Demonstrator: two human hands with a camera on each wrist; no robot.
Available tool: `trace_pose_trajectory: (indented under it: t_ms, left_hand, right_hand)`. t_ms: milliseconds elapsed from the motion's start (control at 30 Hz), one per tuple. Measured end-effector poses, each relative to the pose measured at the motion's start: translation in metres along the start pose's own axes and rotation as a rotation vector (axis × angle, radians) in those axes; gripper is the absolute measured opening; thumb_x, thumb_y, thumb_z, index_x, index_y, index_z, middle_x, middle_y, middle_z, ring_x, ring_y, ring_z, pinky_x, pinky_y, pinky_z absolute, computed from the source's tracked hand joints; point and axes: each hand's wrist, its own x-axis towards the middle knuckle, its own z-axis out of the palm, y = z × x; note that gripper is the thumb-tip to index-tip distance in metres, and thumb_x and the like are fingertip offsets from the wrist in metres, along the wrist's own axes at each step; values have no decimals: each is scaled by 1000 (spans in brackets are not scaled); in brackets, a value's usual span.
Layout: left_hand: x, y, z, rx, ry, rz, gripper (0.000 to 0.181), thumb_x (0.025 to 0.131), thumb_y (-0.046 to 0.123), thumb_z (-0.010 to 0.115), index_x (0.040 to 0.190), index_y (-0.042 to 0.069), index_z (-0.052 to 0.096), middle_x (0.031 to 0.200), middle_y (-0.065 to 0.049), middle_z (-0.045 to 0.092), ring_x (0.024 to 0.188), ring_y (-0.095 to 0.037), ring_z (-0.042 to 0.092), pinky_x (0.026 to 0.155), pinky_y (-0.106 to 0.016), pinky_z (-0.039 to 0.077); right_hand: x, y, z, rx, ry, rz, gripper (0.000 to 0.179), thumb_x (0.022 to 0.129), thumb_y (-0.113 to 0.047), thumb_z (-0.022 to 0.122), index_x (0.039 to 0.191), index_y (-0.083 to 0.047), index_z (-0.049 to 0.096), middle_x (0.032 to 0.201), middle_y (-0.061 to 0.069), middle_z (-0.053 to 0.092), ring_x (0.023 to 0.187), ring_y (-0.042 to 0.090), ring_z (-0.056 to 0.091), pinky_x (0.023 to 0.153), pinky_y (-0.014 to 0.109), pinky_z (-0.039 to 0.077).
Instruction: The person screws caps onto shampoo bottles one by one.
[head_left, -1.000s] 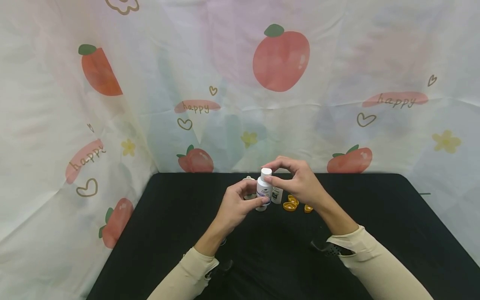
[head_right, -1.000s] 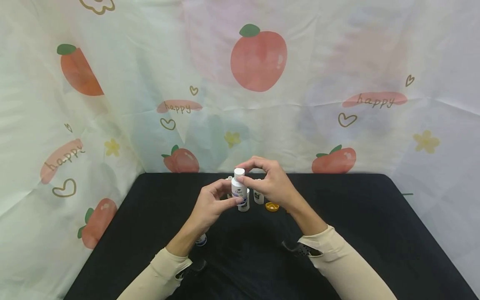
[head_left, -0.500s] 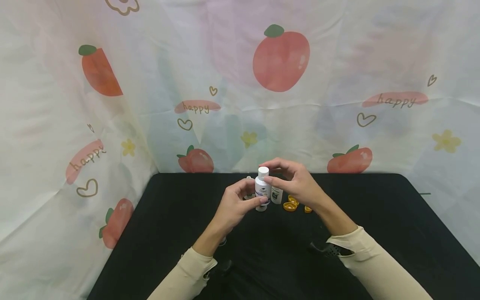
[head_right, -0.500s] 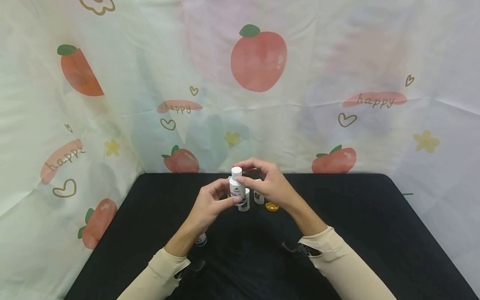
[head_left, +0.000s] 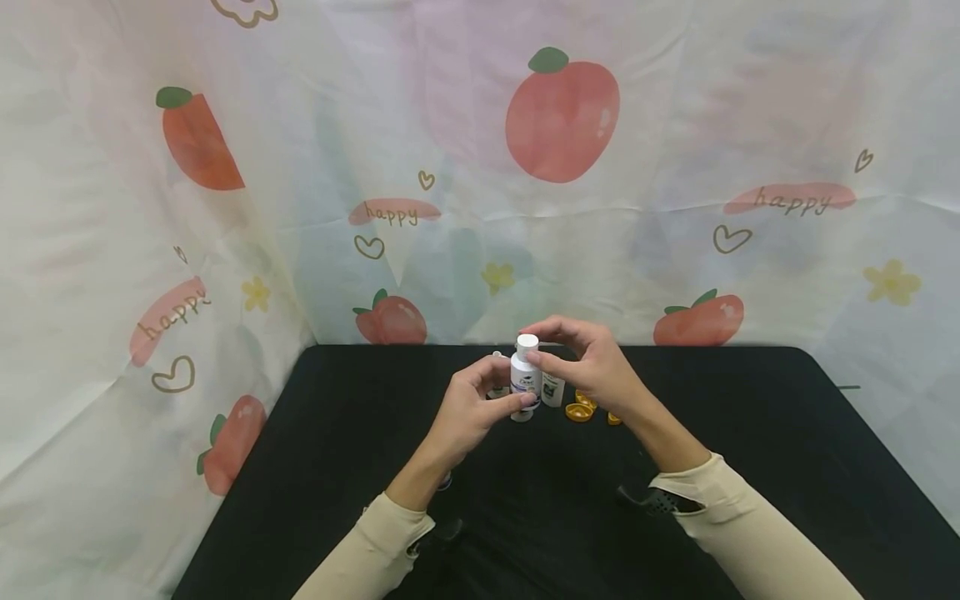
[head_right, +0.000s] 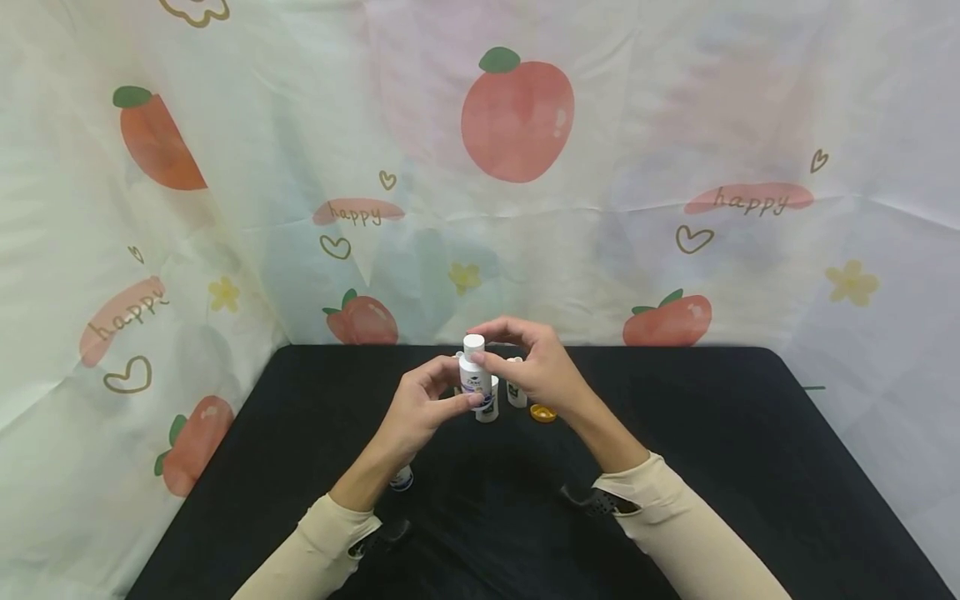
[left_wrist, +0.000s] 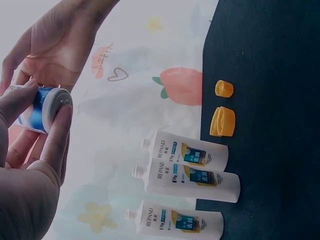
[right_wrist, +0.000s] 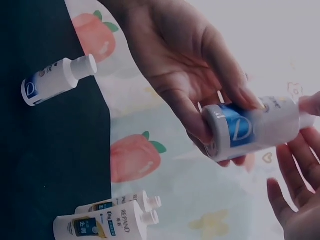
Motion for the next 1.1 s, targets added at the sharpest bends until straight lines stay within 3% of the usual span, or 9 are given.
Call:
trace_pose_trajectory:
  t_ms: [267, 533, 833, 967, 1100]
  left_hand:
    - [1, -2, 2, 32, 21, -5, 27, 88, 13, 81, 112, 12, 68, 107, -5, 72, 99, -17, 67, 90, -38, 53]
    - [0, 4, 4, 81, 38, 41, 27, 86, 14, 83, 108, 12, 67, 102, -4, 72, 91, -16, 67, 77, -30, 55]
    - [-2, 10, 7, 196, 120, 42, 28, 83, 17, 86, 104, 14, 67, 95, 1, 71, 84, -12, 65, 71, -28, 56]
    - [-2, 11, 6, 196, 103, 24, 31, 84, 16, 85, 107, 14, 66, 97, 1, 71, 88, -11, 66, 75, -30, 58]
    - [-2, 10, 2, 139, 66, 8, 36, 85, 15, 84, 115, 13, 65, 104, -2, 71, 95, -13, 67, 80, -31, 60]
  right_hand:
    - [1, 0, 6, 15, 43, -38, 21, 92, 3, 70, 112, -2, 70, 110, 6, 70, 105, 18, 65, 98, 30, 50]
    - [0, -3, 5, 8, 54, -77, 23, 89, 5, 72, 111, -3, 71, 104, 8, 69, 96, 19, 63, 91, 31, 51]
    - [-1, -1, 7, 3, 91, -69, 22, 90, 4, 72, 111, -3, 72, 102, 9, 68, 97, 19, 62, 88, 30, 52]
    - [-1, -1, 8, -10, 83, -33, 22, 92, 1, 71, 113, -6, 72, 108, 7, 70, 102, 18, 63, 93, 30, 50]
    - [-1, -3, 6, -30, 35, -8, 23, 94, -4, 71, 116, -11, 70, 114, 5, 69, 108, 19, 61, 97, 31, 48]
